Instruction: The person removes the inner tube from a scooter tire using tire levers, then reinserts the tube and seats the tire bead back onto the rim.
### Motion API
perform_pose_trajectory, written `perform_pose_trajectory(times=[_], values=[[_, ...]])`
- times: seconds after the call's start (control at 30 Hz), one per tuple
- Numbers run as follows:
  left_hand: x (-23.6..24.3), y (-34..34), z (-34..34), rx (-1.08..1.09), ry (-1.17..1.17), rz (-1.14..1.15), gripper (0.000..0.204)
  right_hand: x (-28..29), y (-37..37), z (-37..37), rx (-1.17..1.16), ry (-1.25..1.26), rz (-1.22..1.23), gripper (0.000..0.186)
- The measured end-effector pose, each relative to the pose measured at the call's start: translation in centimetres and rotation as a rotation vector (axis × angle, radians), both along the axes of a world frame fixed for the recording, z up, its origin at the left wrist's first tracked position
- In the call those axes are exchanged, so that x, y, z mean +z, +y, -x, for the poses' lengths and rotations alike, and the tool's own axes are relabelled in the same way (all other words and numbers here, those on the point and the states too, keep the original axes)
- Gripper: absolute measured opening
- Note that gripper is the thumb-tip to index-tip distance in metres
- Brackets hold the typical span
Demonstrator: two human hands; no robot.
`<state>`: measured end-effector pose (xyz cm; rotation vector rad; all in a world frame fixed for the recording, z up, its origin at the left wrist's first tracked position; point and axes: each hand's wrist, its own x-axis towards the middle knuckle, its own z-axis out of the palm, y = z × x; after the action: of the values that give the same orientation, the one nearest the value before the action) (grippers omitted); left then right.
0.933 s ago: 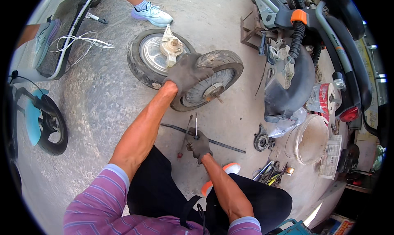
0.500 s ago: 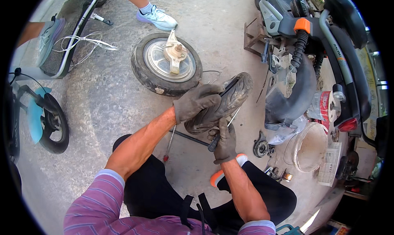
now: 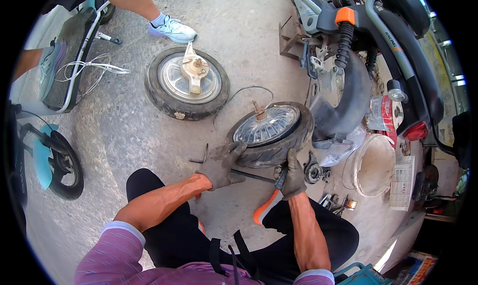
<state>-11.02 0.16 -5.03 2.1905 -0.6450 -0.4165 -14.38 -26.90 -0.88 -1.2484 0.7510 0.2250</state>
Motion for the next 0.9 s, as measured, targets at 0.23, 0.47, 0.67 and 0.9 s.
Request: perform_pose_trajectory(times=[0.23, 0.47, 0.67, 0.9], values=[[-4.0, -1.6, -1.4, 0.147, -0.182, -0.071, 0.091, -0.4, 2.3, 0.3, -0.114, -0.028, -0.075, 0.049], [3.5, -0.5, -6.9, 0.118, -0.409, 0.054, 0.066, 0.9, 2.0, -1.8, -0.323, -0.098, -0.572, 0.037], [7.6, -1.2, -9.5, 0.126, -0.320, 0.021, 0.053, 5.0, 3.1, -2.4, -0.091, -0.208, -0.815, 0.029], [7.5, -3.3, -11.9, 0.118, -0.270, 0.073, 0.067, 10.2, 3.4, -2.7, 0.096, 0.057, -0.276, 0.043]])
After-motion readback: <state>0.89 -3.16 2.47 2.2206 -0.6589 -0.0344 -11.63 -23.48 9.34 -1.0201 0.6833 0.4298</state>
